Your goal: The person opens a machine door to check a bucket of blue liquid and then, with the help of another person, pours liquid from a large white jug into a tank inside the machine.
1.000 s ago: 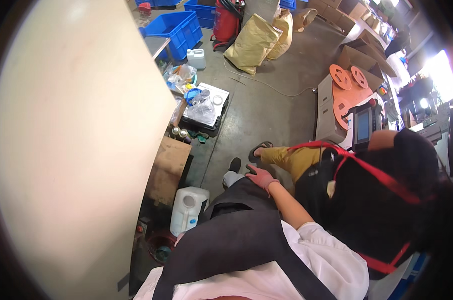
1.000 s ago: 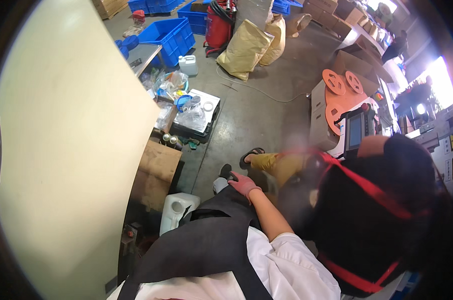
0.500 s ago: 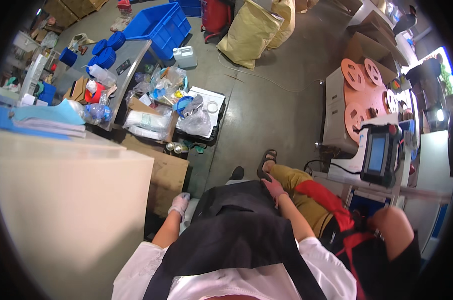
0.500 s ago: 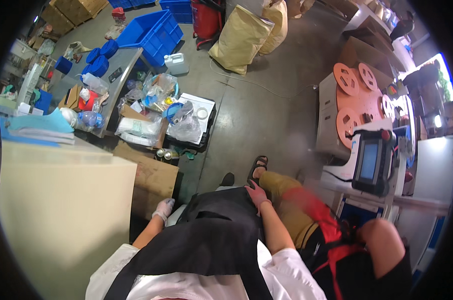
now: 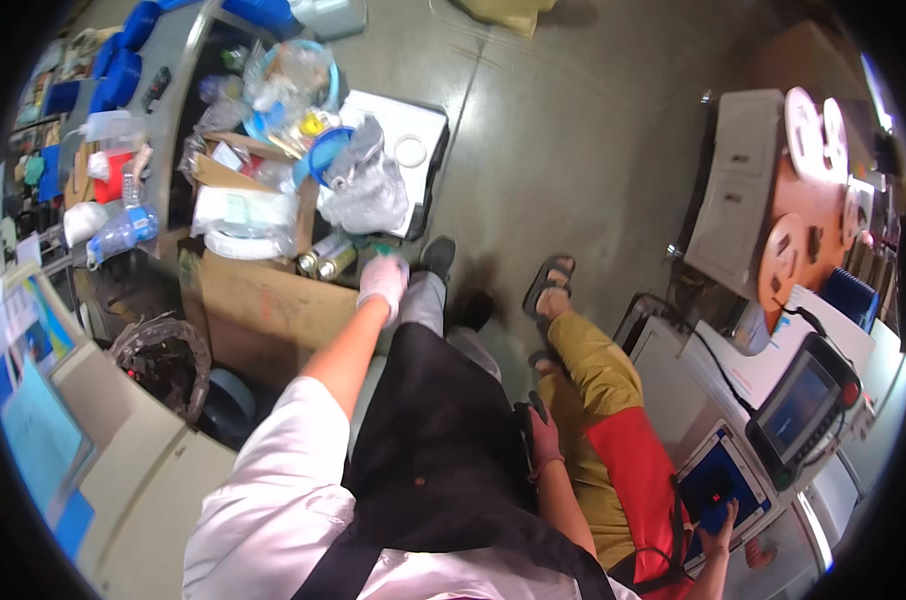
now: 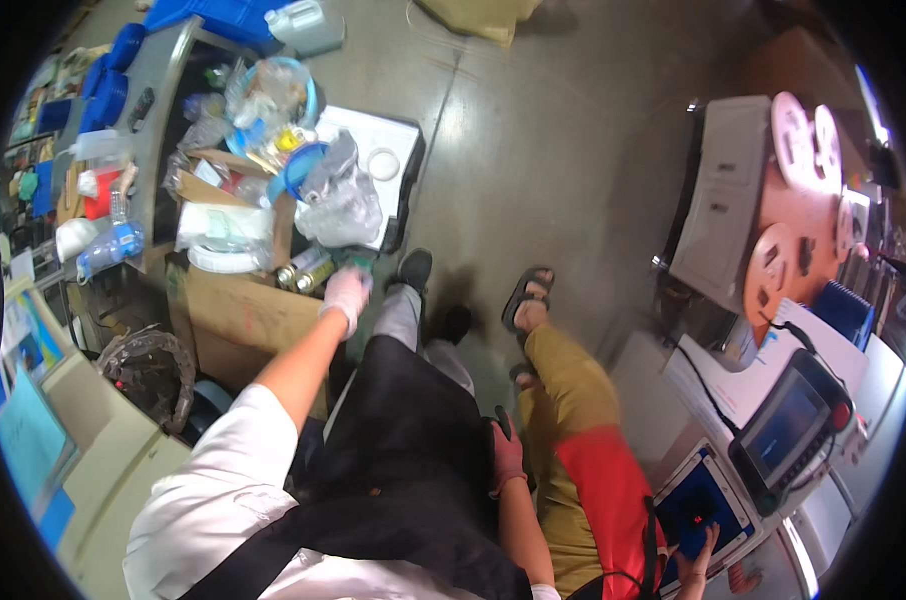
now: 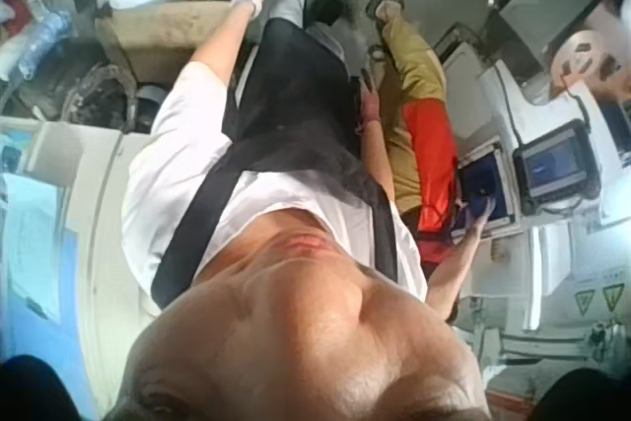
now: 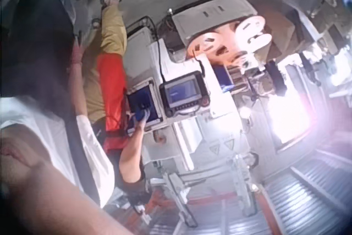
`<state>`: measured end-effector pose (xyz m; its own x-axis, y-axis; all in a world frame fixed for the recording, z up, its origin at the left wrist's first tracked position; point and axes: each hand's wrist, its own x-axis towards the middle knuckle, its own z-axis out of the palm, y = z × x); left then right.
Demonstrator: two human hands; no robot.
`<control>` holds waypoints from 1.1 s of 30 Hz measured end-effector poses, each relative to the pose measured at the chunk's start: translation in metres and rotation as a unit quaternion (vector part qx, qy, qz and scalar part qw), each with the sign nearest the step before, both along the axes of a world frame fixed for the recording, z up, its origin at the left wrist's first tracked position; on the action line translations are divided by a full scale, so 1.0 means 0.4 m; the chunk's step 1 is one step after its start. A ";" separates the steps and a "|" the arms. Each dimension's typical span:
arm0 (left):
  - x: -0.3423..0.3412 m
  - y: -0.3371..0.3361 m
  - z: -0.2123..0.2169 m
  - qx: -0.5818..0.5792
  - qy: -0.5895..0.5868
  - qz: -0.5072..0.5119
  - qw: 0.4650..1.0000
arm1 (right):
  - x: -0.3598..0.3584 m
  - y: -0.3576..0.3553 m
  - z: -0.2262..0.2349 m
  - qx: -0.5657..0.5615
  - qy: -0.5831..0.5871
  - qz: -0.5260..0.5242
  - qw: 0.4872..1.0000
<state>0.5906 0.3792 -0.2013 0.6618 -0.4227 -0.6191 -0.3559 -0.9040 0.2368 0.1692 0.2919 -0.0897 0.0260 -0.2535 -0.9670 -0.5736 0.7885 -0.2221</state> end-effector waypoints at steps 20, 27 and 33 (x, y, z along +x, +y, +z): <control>0.357 -0.325 -0.453 0.050 -0.131 -0.159 0.977 | 0.271 0.014 -0.005 0.039 0.011 0.167 0.985; 0.063 -0.296 0.077 -0.305 0.087 0.022 0.948 | 0.439 -0.093 0.129 0.009 -0.043 -0.186 0.982; -0.221 -0.343 0.501 -0.350 0.436 -0.039 0.828 | 0.363 -0.115 0.261 -0.297 -0.083 0.012 0.951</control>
<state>0.5022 0.2419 -0.0009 0.0452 -0.9009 -0.4316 0.1762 -0.4181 0.8912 0.3142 0.2458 0.0148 0.1789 -0.7510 -0.6356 -0.5078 0.4828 -0.7135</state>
